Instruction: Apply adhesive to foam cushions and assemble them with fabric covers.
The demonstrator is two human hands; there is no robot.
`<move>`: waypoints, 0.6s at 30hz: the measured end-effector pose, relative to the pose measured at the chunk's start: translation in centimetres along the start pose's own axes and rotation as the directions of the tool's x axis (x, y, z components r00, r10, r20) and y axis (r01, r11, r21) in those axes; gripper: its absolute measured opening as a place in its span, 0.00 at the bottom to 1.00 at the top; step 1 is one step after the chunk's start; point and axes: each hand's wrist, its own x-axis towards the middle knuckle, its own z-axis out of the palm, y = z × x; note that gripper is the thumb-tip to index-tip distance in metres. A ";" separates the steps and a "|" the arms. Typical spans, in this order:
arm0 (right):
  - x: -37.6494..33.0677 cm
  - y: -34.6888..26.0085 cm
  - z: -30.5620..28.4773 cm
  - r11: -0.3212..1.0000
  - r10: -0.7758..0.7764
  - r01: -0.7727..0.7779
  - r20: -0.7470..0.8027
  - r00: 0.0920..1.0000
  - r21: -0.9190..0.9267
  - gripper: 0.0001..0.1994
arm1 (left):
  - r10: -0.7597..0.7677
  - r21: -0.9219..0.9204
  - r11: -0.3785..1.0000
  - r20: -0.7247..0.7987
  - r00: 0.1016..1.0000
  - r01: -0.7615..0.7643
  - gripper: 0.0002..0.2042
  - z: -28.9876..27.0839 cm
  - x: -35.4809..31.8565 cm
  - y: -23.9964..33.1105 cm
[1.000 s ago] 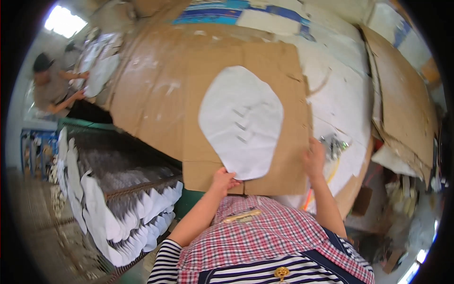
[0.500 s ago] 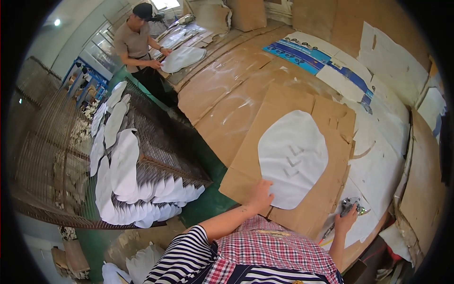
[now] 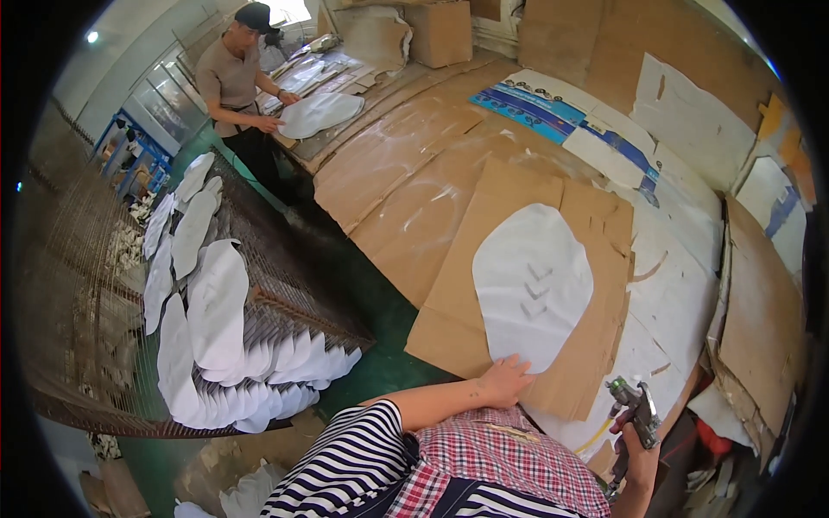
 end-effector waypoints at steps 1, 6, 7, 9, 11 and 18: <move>-1.3 -1.6 1.2 0.999 -0.007 0.004 0.071 0.997 0.037 0.13 | -0.012 0.010 1.000 0.015 1.000 0.011 0.25 0.2 -0.3 0.4; -4.6 -2.5 3.5 0.991 -0.113 0.099 0.177 0.978 0.086 0.17 | 0.000 0.041 0.999 0.118 0.993 -0.004 0.27 0.2 -0.6 0.4; -5.1 -2.8 3.9 0.994 -0.087 0.078 0.138 0.987 0.073 0.19 | 0.000 0.057 0.998 0.114 0.994 -0.007 0.27 0.3 -0.3 0.2; -5.6 -3.2 4.0 0.998 -0.045 0.047 0.093 0.995 -0.029 0.19 | 0.004 0.051 0.999 0.115 0.993 -0.010 0.28 0.1 0.1 0.2; -5.9 -3.6 3.4 0.991 -0.064 0.077 0.120 0.991 -0.106 0.20 | -0.017 0.054 0.998 0.102 0.995 0.011 0.28 0.3 0.1 -0.6; -9.1 -4.1 3.3 0.997 -0.043 0.054 0.203 0.978 -0.049 0.25 | -0.026 0.088 0.996 0.109 0.994 0.017 0.30 0.5 0.0 -0.7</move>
